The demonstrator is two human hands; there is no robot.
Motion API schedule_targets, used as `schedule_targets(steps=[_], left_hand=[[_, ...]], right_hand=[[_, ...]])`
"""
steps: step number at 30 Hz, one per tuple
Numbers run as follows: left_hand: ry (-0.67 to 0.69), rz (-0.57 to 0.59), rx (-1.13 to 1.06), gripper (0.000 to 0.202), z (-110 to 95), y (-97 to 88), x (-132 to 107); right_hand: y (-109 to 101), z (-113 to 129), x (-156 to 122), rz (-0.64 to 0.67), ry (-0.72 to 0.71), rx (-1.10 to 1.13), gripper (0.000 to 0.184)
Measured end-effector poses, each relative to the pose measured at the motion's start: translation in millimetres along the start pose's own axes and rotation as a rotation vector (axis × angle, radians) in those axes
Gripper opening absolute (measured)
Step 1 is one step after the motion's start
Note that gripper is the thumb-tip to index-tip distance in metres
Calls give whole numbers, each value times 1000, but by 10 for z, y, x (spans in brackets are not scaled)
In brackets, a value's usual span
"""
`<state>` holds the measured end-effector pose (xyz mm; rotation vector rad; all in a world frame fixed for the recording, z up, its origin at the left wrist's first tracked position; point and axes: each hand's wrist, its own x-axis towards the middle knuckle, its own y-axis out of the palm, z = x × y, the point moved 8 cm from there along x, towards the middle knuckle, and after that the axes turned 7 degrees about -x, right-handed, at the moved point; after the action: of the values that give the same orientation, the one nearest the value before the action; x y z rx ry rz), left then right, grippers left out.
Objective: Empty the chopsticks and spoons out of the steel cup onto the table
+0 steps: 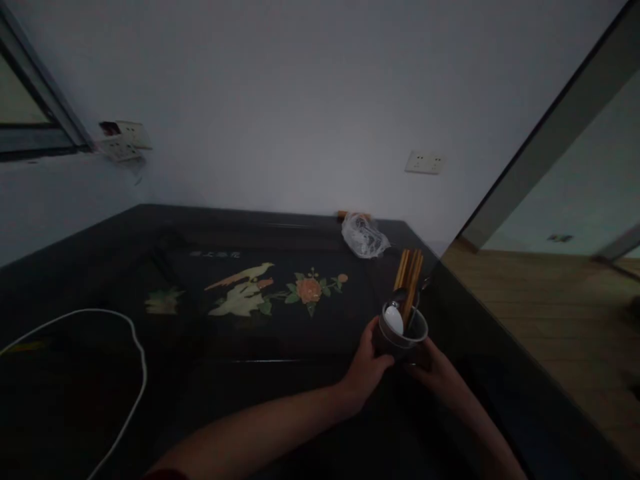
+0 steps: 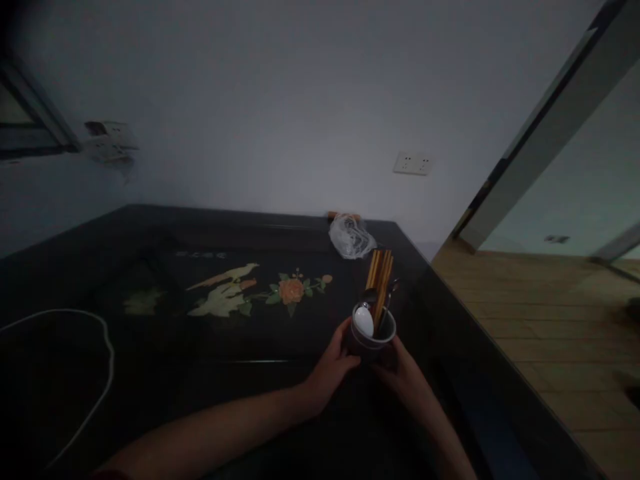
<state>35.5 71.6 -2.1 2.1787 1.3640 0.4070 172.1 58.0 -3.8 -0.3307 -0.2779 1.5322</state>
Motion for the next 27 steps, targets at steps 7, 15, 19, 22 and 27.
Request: schedule_targets(steps=[7,15,19,22,27], left_hand=[[63,108,103,83,-101,-133,-75],[101,94,182,82,-371,-576,-278],[88,47,235,77,-572,-826,-428],[85,16,270,69,-731,-1014,-505],[121,12,404,53,-965,-1232,-600]], right_hand=[[74,53,34,-25,-6,-31,63],[572,282,118,101,-99,-15,57],[860,437,170,197,-140,-26,52],[1044,544,212,248,-174,-52,53],[1246,687,240,291,-240,-85,50]])
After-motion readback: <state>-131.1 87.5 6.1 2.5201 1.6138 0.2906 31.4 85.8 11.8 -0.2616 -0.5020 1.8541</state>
